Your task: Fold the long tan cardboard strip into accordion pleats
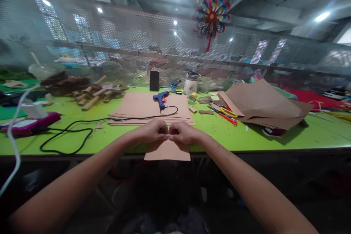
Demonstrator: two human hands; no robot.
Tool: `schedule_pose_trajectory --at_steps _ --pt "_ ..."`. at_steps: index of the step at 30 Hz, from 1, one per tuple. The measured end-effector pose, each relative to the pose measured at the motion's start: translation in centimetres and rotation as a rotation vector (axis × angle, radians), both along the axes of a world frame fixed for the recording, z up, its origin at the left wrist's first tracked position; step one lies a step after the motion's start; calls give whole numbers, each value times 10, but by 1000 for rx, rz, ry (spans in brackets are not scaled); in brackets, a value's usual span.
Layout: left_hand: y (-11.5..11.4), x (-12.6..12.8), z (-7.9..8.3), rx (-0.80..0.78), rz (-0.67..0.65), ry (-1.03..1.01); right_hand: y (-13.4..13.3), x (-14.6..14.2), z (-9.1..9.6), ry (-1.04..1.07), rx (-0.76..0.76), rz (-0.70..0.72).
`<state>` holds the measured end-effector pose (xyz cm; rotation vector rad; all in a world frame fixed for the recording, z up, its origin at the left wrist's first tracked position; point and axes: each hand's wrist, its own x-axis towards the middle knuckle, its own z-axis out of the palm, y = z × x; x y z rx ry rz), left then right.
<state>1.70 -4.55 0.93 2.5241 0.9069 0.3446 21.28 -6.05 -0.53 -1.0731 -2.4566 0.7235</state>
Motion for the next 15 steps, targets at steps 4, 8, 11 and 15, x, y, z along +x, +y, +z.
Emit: schedule_pose_trajectory --at_steps 4,8,11,15 --pt "-4 -1 -1 83 15 21 -2 1 5 -46 41 18" --pt "-10 -4 -2 156 48 20 -8 2 7 -58 131 11" --pt "-13 -6 -3 181 56 4 -11 4 4 -47 186 -1" --pt "-16 -8 -5 208 37 -10 -14 5 0 -32 218 10"
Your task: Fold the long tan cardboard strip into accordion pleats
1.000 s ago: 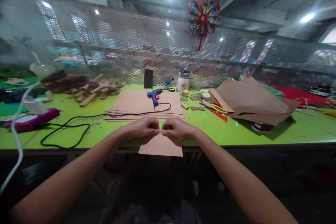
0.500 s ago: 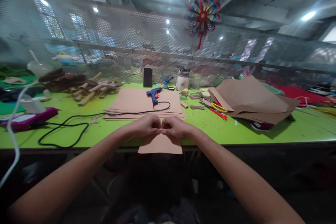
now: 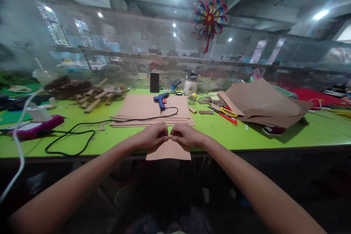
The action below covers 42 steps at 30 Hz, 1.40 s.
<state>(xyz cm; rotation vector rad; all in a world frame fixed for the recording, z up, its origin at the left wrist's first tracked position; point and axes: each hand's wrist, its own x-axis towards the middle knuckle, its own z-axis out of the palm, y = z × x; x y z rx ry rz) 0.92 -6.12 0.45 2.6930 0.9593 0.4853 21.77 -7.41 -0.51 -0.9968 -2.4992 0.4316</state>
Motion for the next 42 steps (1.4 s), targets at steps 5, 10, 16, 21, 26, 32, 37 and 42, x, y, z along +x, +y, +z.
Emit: schedule_pose_trajectory --at_steps 5,10,16,21,26,32,37,42 --pt "0 -1 0 16 -51 8 -2 1 0 -26 31 1" --pt "3 -7 -5 -3 -116 -45 -6 0 3 -47 32 0" --pt "3 -13 -5 -57 -136 -54 -10 3 5 -55 45 -19" --pt "0 -16 0 -81 -151 -37 -12 18 -3 -13 77 -27" --pt "0 -25 0 -40 -146 -33 -14 22 -7 30 92 -36" --pt "1 -34 2 -42 -129 -18 -16 24 -6 20 91 -63" --pt "0 -33 3 -49 -119 -1 -17 35 -4 4 62 -56" --pt "-2 -33 6 -37 -107 1 -16 38 -2 -5 68 -31"
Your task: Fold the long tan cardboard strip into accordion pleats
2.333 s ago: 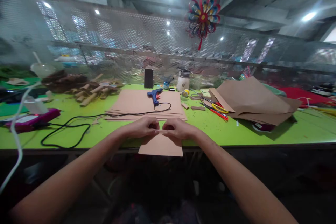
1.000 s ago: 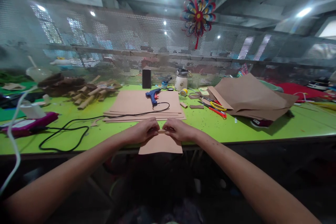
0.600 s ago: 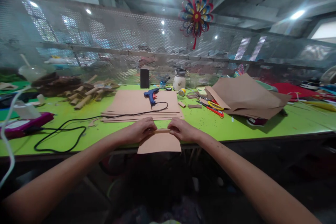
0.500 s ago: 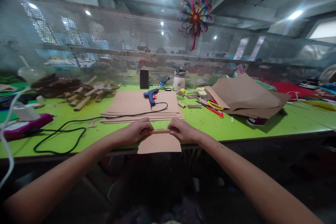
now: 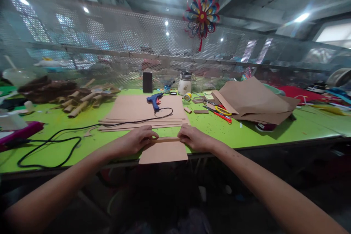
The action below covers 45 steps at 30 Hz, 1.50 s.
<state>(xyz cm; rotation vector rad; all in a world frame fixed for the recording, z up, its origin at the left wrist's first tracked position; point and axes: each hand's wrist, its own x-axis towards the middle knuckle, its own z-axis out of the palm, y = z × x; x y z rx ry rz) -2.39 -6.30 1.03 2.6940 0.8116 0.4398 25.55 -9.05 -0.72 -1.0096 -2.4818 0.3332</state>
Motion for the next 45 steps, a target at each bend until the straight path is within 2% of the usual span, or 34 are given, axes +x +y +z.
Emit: schedule_pose_trajectory --at_steps 6,12,15,19,23,27,32,38,41,45 --pt "2 19 5 101 41 93 -3 -8 -2 -33 69 -12" --pt "6 29 -7 119 106 3 -7 -12 -11 51 125 -129" --pt "8 25 -10 77 84 -45 -8 -12 -13 108 108 -163" --pt "6 23 -6 30 104 -43 -8 -9 -12 178 45 -187" --pt "3 25 -3 21 146 -25 -7 -8 -13 222 -12 -195" --pt "4 24 -6 29 114 -20 -6 -7 -14 223 -16 -204" --pt "4 22 -10 64 91 -46 -4 -11 -7 121 18 -208" --pt "1 25 -11 80 94 -46 14 -45 8 -147 135 -50" --pt "1 26 -9 74 91 -40 19 -59 9 -239 170 -65" --pt "3 25 -9 59 77 -59 15 -61 5 -250 199 -76"
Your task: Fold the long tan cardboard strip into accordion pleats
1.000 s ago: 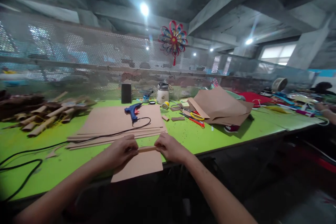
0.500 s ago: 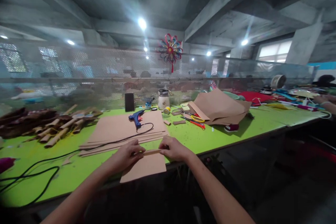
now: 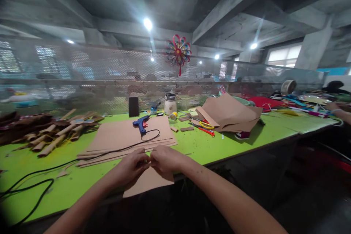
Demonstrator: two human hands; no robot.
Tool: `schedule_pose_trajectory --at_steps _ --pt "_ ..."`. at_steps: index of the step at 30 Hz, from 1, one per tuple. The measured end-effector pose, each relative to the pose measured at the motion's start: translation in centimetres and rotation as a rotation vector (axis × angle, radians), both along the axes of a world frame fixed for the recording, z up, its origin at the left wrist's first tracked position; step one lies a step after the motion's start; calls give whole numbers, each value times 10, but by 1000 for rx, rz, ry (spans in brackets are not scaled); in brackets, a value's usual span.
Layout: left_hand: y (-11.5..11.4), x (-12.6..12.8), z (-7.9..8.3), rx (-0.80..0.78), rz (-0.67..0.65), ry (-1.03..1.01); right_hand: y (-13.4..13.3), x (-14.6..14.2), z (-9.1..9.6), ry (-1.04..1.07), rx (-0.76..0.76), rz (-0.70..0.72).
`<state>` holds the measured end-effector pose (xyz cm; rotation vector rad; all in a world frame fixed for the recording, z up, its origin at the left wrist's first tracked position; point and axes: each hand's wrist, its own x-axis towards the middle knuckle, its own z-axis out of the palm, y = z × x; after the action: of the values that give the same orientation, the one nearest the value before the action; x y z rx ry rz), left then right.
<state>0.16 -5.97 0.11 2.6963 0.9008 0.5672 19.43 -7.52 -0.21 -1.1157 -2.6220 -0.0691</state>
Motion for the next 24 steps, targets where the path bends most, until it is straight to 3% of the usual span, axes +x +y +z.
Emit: schedule_pose_trajectory --at_steps 8,24 --pt "0 0 -2 24 16 8 -10 4 -21 233 71 -46" --pt "-2 1 -3 57 79 -2 -13 4 -24 335 16 -74"
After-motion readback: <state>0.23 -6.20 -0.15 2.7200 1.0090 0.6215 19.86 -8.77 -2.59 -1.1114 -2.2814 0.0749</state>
